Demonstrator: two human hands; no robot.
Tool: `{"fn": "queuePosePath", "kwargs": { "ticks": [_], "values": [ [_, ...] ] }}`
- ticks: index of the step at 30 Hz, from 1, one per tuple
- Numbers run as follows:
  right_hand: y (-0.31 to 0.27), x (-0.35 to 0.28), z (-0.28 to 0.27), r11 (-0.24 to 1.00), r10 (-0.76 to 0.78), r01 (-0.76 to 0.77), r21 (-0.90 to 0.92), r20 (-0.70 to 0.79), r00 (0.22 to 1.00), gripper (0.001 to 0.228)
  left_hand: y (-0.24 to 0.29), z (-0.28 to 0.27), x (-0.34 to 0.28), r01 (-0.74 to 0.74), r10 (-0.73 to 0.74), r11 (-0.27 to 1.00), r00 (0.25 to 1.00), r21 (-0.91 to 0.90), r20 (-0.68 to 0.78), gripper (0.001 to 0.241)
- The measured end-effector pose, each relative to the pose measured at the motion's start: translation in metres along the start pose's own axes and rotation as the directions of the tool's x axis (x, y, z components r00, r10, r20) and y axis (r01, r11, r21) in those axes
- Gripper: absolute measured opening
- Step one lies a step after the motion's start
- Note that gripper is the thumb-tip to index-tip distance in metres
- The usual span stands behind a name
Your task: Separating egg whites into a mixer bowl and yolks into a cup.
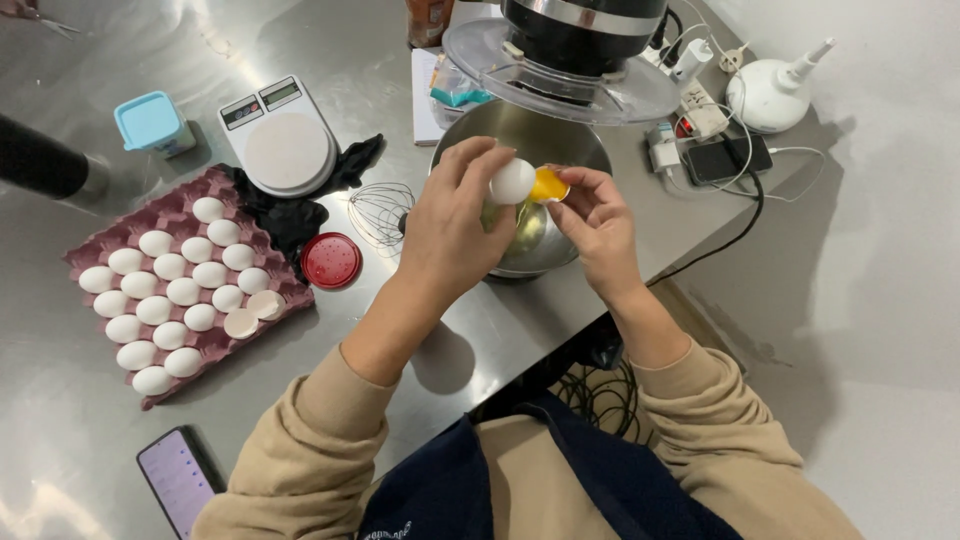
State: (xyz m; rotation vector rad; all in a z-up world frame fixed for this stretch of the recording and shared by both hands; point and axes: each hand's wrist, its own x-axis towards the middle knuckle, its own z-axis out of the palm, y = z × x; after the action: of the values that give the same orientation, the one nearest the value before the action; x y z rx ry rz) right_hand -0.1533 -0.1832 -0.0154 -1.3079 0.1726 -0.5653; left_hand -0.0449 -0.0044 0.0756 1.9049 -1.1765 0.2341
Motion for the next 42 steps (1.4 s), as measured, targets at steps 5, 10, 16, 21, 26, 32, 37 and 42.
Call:
{"fn": "queuePosePath", "kwargs": {
  "ticks": [5,10,16,21,26,32,37,42],
  "values": [
    [-0.001,-0.001,-0.002,1.0,-0.027,0.027,-0.01,0.01,1.0,0.035,-0.011,0.007,-0.005,0.002,-0.002,1.0,1.0,0.008,0.004,0.055],
    [-0.003,-0.001,-0.004,0.999,-0.031,0.031,-0.032,0.016,0.999,0.036,-0.012,0.002,-0.005,0.173,-0.157,0.969,0.982,-0.177,0.101,0.062],
    [-0.009,0.0,-0.001,0.996,-0.045,0.048,-0.079,0.034,0.998,0.037,-0.024,0.006,-0.015,0.248,-0.206,0.93,0.963,-0.273,0.173,0.057],
    [-0.013,-0.001,0.002,0.991,-0.045,0.052,-0.12,0.055,0.997,0.037,-0.026,0.008,-0.02,0.226,-0.2,0.94,0.972,-0.254,0.125,0.052],
    [-0.013,-0.002,0.004,0.989,-0.051,0.06,-0.138,0.071,0.996,0.038,-0.021,0.01,-0.021,0.256,-0.235,0.931,0.966,-0.261,0.109,0.049],
    [-0.014,-0.005,0.006,0.985,-0.068,0.08,-0.153,0.083,0.994,0.037,-0.018,0.013,-0.025,0.15,-0.144,0.977,0.989,-0.151,0.045,0.052],
    [-0.015,-0.005,0.006,0.983,-0.073,0.087,-0.162,0.091,0.993,0.037,-0.014,0.016,-0.026,0.179,-0.177,0.979,0.984,-0.097,0.033,0.051],
    [-0.015,-0.006,0.005,0.979,-0.088,0.104,-0.177,0.097,0.991,0.036,-0.012,0.016,-0.027,0.157,-0.157,0.987,0.988,-0.038,0.018,0.053]
  ]
}}
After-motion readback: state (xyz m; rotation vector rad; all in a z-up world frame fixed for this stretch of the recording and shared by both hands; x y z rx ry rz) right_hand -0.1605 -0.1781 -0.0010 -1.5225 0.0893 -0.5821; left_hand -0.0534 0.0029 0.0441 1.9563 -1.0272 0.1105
